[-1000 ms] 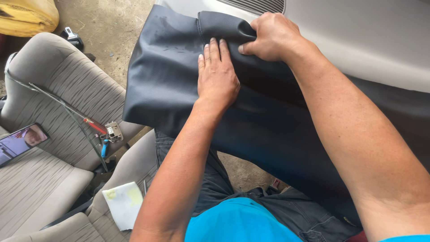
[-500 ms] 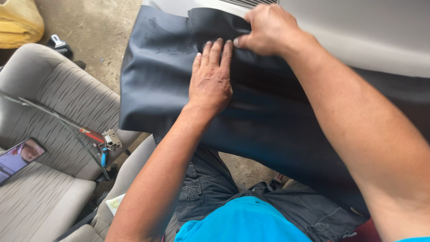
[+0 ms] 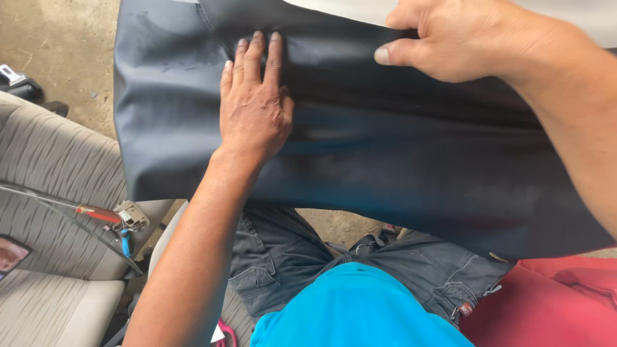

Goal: The person applies a piece of dark upholstery material to a car door panel, smoothing it by hand and pressing it into the contours.

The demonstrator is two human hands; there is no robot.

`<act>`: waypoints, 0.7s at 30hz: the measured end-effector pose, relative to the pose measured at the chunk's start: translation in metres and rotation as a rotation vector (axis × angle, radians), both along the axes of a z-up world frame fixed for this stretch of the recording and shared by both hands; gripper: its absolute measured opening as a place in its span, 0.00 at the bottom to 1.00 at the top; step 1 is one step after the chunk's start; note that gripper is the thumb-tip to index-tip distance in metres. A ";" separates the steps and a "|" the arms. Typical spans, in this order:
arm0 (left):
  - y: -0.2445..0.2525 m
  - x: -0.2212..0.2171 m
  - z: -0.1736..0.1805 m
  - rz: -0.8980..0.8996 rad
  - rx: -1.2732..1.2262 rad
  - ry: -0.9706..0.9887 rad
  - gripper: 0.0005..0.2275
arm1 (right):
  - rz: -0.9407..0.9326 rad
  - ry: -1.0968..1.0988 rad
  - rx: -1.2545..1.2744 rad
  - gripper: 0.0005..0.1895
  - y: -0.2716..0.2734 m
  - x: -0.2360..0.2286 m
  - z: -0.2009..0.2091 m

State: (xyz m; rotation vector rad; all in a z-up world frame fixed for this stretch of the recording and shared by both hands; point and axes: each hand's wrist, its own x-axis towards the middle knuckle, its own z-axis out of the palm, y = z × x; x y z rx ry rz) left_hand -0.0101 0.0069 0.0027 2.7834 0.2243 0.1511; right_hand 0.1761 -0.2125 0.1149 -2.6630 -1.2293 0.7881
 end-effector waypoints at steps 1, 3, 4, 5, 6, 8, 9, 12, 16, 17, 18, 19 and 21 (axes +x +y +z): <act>0.000 0.002 -0.001 -0.007 0.008 -0.010 0.34 | -0.074 -0.027 -0.025 0.21 0.000 0.001 0.000; 0.000 -0.001 -0.003 -0.012 0.022 -0.014 0.33 | -0.211 -0.065 -0.078 0.25 0.003 0.002 -0.008; 0.000 0.001 -0.004 -0.014 0.021 -0.006 0.33 | -0.226 -0.038 -0.011 0.23 0.003 0.005 -0.012; 0.000 0.002 -0.004 -0.016 0.021 0.002 0.34 | -0.242 -0.010 0.056 0.21 0.001 0.009 -0.018; 0.001 0.001 -0.003 -0.011 0.024 0.012 0.34 | -0.250 0.020 0.127 0.20 0.001 0.012 -0.023; 0.003 0.000 -0.002 -0.006 0.019 0.001 0.33 | -0.272 0.008 0.117 0.21 0.002 0.021 -0.034; 0.002 -0.002 -0.003 -0.006 0.012 0.003 0.33 | -0.285 0.010 0.107 0.22 0.001 0.023 -0.040; 0.001 0.000 -0.002 -0.005 0.005 0.010 0.33 | -0.338 0.088 0.148 0.21 -0.003 0.028 -0.051; 0.000 0.001 -0.001 -0.041 0.016 0.003 0.33 | -0.327 0.192 0.180 0.22 -0.011 0.032 -0.064; -0.002 -0.002 0.001 -0.050 0.005 -0.003 0.32 | -0.342 0.154 0.153 0.23 -0.012 0.029 -0.065; 0.000 -0.001 0.006 -0.043 0.014 -0.017 0.32 | -0.339 0.112 0.147 0.24 -0.006 0.030 -0.062; -0.001 0.004 0.008 -0.033 0.027 -0.051 0.31 | -0.363 0.088 0.140 0.24 -0.004 0.032 -0.057; -0.016 -0.001 0.008 -0.020 0.032 -0.075 0.30 | -0.423 0.082 0.098 0.24 -0.008 0.022 -0.056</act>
